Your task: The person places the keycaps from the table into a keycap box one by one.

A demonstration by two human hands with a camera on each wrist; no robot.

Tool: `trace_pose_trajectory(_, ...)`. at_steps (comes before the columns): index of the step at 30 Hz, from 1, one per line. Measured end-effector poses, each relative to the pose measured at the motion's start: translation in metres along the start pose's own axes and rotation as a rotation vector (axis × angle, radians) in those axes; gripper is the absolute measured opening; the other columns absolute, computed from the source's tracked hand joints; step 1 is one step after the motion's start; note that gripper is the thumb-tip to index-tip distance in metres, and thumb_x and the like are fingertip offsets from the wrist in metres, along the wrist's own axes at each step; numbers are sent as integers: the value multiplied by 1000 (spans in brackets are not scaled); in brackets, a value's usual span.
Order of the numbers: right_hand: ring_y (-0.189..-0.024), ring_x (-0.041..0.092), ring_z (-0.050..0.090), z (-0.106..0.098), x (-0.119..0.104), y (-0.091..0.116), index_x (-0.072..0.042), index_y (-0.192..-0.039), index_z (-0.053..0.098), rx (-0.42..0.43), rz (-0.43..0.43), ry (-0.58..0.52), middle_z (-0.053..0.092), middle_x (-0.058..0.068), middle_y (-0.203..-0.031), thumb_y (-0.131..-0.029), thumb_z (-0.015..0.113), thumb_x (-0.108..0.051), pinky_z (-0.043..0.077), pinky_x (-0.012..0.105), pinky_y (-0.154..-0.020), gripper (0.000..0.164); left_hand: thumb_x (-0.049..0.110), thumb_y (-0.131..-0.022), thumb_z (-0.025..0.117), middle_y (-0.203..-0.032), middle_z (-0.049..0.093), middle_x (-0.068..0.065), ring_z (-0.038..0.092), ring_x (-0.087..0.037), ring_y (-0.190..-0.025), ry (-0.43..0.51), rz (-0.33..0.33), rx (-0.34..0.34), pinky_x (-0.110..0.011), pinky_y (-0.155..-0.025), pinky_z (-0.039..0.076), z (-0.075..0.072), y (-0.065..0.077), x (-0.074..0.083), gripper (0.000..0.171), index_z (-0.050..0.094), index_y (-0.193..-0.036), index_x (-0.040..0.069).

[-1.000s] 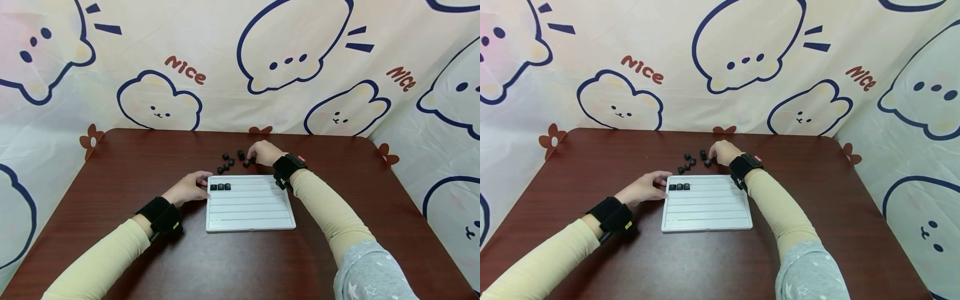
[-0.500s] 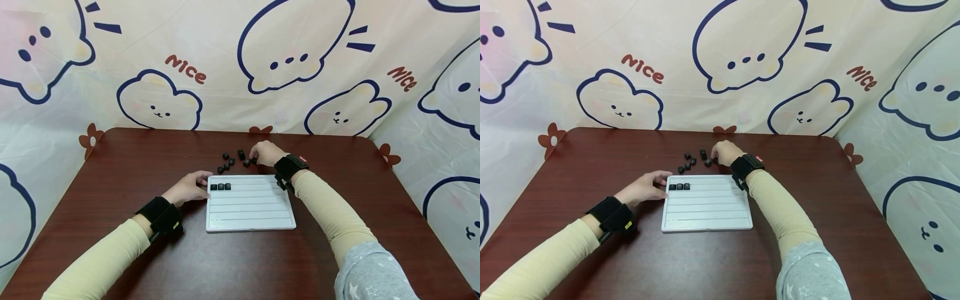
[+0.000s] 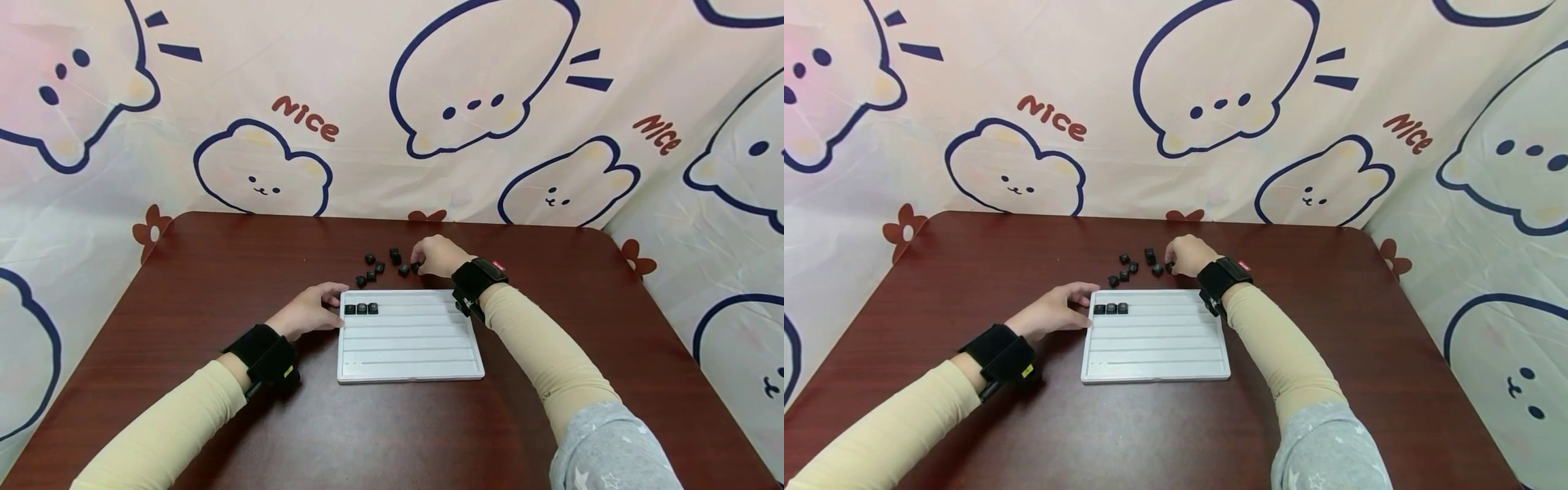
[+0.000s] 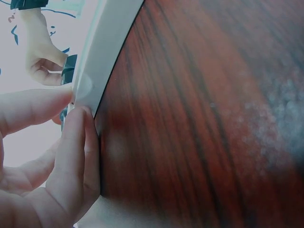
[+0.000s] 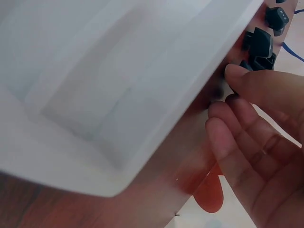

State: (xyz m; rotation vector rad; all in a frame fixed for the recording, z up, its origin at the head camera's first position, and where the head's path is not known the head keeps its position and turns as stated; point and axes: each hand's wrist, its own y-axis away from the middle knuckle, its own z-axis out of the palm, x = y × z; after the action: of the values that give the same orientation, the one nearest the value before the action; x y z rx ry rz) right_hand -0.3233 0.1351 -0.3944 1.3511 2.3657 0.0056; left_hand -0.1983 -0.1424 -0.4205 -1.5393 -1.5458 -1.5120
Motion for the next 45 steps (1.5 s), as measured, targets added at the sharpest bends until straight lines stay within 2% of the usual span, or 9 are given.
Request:
trace_pose_trajectory(22, -101, 28, 62, 0, 4, 10, -6, -113, 73, -17, -12, -2, 68, 11, -106, -93, 74, -7, 51, 43, -88, 20, -12, -86, 73, -121, 51, -20, 55, -29, -106, -15, -19, -3, -34, -81, 58, 2, 2, 1, 67, 49, -148, 0)
trace_pose_trajectory(29, -96, 26, 61, 2, 4, 17, -7, -111, 75, 7, -26, -9, 68, 8, -101, -93, 75, -8, 51, 42, -85, 19, -12, -86, 74, -121, 51, -20, 56, -28, -101, -26, -22, 3, -34, -81, 58, 2, 3, 1, 67, 49, -148, 0)
trace_pose_trajectory(39, -99, 24, 65, 0, -3, 30, -7, -111, 76, 68, -94, -65, 71, 8, -107, -93, 77, -10, 54, 40, -87, 19, -11, -87, 73, -121, 51, -20, 55, -29, -105, -27, -18, 6, -34, -81, 58, 1, 5, 1, 67, 49, -148, 1)
trace_pose_trajectory(45, -98, 23, 65, -4, -8, 33, -7, -111, 76, 79, -97, -91, 71, 7, -106, -92, 78, -9, 54, 39, -86, 19, -11, -86, 73, -121, 51, -20, 54, -30, -107, -30, -15, 2, -35, -83, 58, 1, 3, 2, 67, 49, -148, 0)
